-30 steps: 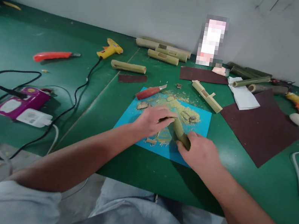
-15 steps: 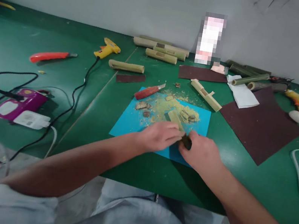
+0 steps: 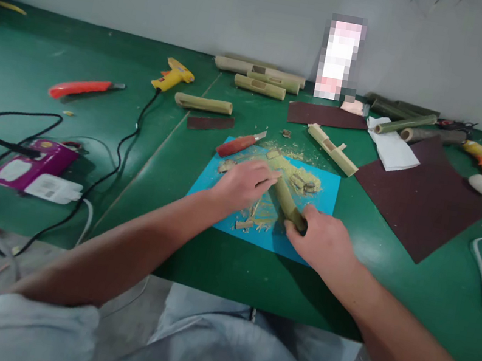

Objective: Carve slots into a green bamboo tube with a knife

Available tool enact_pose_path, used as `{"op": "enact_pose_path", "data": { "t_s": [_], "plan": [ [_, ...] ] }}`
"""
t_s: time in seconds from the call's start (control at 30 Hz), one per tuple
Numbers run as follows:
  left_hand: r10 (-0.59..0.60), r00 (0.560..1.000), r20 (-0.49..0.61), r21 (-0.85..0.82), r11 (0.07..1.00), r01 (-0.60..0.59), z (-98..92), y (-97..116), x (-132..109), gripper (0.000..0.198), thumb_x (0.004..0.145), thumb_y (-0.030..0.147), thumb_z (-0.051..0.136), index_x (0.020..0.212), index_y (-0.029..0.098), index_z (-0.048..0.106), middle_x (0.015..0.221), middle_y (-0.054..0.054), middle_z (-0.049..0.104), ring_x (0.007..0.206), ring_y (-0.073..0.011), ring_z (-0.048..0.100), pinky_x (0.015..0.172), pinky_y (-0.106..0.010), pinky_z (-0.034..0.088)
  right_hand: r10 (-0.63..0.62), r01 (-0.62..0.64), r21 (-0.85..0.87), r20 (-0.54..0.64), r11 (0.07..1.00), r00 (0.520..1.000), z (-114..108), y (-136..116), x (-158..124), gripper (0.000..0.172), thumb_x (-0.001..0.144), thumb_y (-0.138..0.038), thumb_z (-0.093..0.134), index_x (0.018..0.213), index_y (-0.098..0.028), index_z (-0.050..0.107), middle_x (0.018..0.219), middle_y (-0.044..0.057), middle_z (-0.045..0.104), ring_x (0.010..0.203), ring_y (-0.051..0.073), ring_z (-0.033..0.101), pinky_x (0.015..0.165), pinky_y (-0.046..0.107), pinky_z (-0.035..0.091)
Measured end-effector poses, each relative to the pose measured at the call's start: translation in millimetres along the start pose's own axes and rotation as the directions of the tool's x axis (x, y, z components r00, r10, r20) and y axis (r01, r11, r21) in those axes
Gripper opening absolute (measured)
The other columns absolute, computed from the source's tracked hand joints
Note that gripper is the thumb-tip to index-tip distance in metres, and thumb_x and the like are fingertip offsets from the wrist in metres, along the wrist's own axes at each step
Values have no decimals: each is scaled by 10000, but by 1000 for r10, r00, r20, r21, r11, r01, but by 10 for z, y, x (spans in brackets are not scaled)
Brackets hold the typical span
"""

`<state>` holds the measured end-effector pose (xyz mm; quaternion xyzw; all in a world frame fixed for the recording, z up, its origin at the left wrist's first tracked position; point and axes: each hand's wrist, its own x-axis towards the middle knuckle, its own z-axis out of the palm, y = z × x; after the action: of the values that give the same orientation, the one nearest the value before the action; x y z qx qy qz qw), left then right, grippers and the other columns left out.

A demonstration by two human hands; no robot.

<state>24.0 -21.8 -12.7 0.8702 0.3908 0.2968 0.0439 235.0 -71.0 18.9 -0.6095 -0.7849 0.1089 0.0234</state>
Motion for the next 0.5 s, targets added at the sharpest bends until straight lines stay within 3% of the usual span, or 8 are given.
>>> {"op": "enact_pose_path", "data": {
  "t_s": [0.17,0.3,0.43,0.5],
  "plan": [
    [121,985,121,-45,992,-116,30,40,-6,353,1058,300,380,1101,171,706,891,-65,682,827,-168,652,723,-285,537,-4,4,3,-6,1000,1000,17,9,-1,289,921,-476,508,918,-202,600,758,56,711,643,198,639,546,313,265],
    [38,999,-19,48,998,-37,42,50,16,377,1060,318,375,1066,146,711,849,-73,668,821,-179,642,730,-300,531,2,-2,14,-11,1000,1000,24,11,-2,271,915,-468,521,926,-209,598,763,47,712,643,193,641,544,310,265],
    [150,983,104,-39,988,-147,44,55,20,373,1065,304,358,1072,175,708,829,-50,668,756,-150,633,666,-262,520,-4,4,11,-5,1000,1000,20,9,3,270,916,-469,524,923,-209,600,773,52,717,661,198,651,554,309,284],
    [105,993,54,-7,994,-105,39,43,22,379,1063,306,357,1054,162,708,838,-66,673,794,-175,636,702,-302,534,-1,1,23,1,1000,1000,14,7,6,274,917,-472,524,929,-209,598,778,53,717,663,198,651,556,308,290]
  ]
}}
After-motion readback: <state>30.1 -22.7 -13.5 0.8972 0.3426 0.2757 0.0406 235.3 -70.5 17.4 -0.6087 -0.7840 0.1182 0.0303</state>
